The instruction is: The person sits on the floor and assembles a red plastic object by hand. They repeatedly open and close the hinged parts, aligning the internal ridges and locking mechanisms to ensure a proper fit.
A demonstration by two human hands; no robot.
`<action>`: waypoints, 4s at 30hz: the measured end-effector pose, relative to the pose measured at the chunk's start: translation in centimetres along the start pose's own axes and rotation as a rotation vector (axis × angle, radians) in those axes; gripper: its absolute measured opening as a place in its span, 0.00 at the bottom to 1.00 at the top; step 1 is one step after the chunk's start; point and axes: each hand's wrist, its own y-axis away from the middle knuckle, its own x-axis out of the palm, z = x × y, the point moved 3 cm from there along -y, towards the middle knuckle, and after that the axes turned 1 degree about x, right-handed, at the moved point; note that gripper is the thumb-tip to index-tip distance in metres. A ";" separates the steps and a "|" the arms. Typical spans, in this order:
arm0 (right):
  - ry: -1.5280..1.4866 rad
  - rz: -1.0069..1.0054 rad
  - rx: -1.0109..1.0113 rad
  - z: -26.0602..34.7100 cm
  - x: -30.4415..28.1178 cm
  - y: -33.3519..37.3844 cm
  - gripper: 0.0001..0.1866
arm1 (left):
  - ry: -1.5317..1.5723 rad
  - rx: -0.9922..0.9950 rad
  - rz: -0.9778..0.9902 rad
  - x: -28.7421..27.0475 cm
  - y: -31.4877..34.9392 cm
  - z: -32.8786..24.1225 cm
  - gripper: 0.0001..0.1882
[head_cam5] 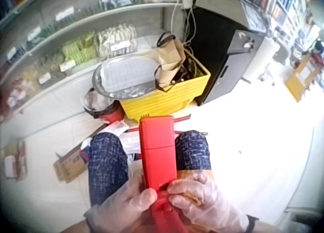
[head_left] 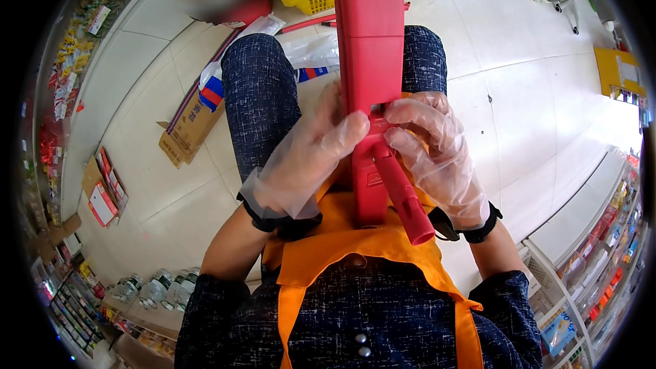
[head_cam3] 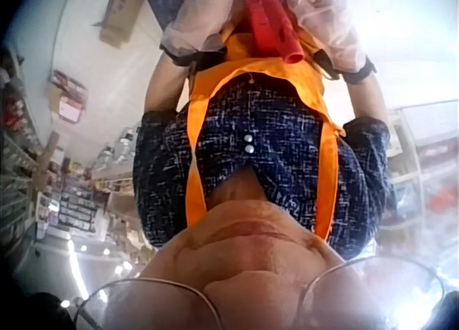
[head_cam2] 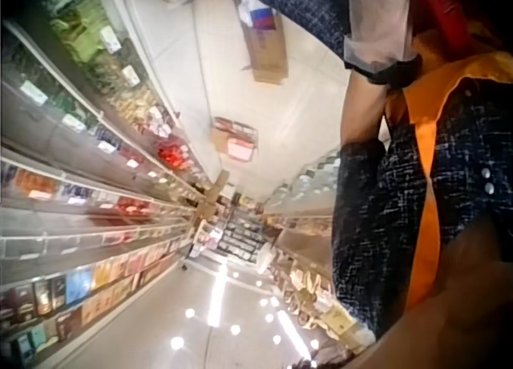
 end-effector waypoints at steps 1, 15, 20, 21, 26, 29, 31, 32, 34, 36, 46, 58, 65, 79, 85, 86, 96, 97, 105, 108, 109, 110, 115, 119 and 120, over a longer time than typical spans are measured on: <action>0.017 0.000 0.009 0.0 0.0 -0.1 0.14 | -0.030 0.000 -0.013 -0.4 -0.4 -0.1 0.44; -0.015 0.012 0.091 -1.1 -0.6 0.7 0.16 | -0.061 -0.028 -0.113 0.2 -5.3 -2.8 0.29; -0.128 -0.029 0.032 -1.5 -0.2 1.9 0.23 | -0.099 -0.038 -0.072 0.5 -4.8 -4.3 0.31; -0.338 -0.099 0.107 -1.8 0.2 2.1 0.27 | -0.083 -0.031 -0.068 0.5 -4.6 -4.4 0.31; -0.929 -0.071 0.545 -0.9 0.8 1.0 0.41 | -0.062 0.007 -0.065 0.8 -4.3 -4.9 0.35; -0.767 0.004 0.568 -0.5 0.0 -0.1 0.42 | -0.055 -0.008 -0.071 1.3 -4.1 -5.4 0.37; -0.738 -0.130 0.429 0.0 0.6 0.6 0.40 | -0.001 -0.030 -0.071 1.5 -4.1 -5.5 0.38; -0.723 -0.193 0.360 0.1 0.8 0.9 0.39 | -0.007 -0.031 -0.067 1.6 -4.0 -5.5 0.38; -0.226 -0.173 0.118 0.2 -0.5 0.9 0.31 | -0.020 -0.034 -0.058 1.7 -4.0 -5.7 0.39; 0.106 -0.130 -0.016 1.0 -0.9 0.9 0.23 | -0.035 -0.024 -0.044 1.6 -4.1 -5.6 0.38; 0.255 -0.093 -0.106 2.2 -1.1 0.3 0.16 | 0.135 -0.028 0.003 0.1 -4.2 -4.2 0.37; 0.087 -0.087 0.091 0.3 -0.4 0.6 0.16 | 0.452 -0.092 -0.111 -1.0 -5.9 -2.5 0.29; -0.086 -0.137 0.171 -0.8 0.1 0.8 0.18 | 0.446 -0.101 -0.101 -0.7 -6.2 -2.9 0.30; -0.738 -0.200 0.302 -0.7 0.8 2.0 0.24 | -0.057 -0.034 0.037 0.5 -4.7 -4.9 0.38; -0.713 -0.188 0.331 0.3 0.9 2.1 0.26 | 0.020 0.003 0.109 0.8 -3.6 -5.4 0.45; -0.673 -0.202 0.370 0.7 0.8 2.0 0.26 | -0.005 -0.006 0.148 0.7 -3.4 -5.5 0.49; -0.730 -0.125 0.539 1.8 1.0 2.3 0.28 | -0.280 0.012 0.131 0.1 -2.9 -4.8 0.53; -0.707 -0.121 0.532 1.5 1.0 2.4 0.27 | -0.305 0.015 0.140 0.0 -2.9 -4.7 0.53; -0.651 -0.149 0.514 1.6 1.6 2.5 0.20 | -0.509 0.064 0.174 -0.2 -2.2 -4.1 0.55; -0.669 -0.139 0.538 1.3 1.8 2.6 0.18 | -0.587 0.134 0.177 0.5 -1.8 -4.4 0.54; -0.657 -0.132 0.565 1.0 1.8 2.7 0.18 | -0.521 0.106 0.145 0.5 -1.7 -4.1 0.55; -0.646 -0.124 0.594 0.8 1.8 2.7 0.18 | -0.455 0.076 0.112 0.6 -1.6 -3.6 0.55; -0.650 -0.041 0.616 1.0 1.1 2.0 0.22 | -0.317 0.063 0.073 0.6 -1.5 -3.0 0.54; -0.427 -0.157 0.233 1.2 0.6 2.4 0.28 | -0.264 0.141 0.082 0.8 -1.4 -2.9 0.56; -0.132 -0.147 0.127 1.6 0.0 2.2 0.28 | -0.230 0.125 0.074 0.9 -1.3 -2.7 0.56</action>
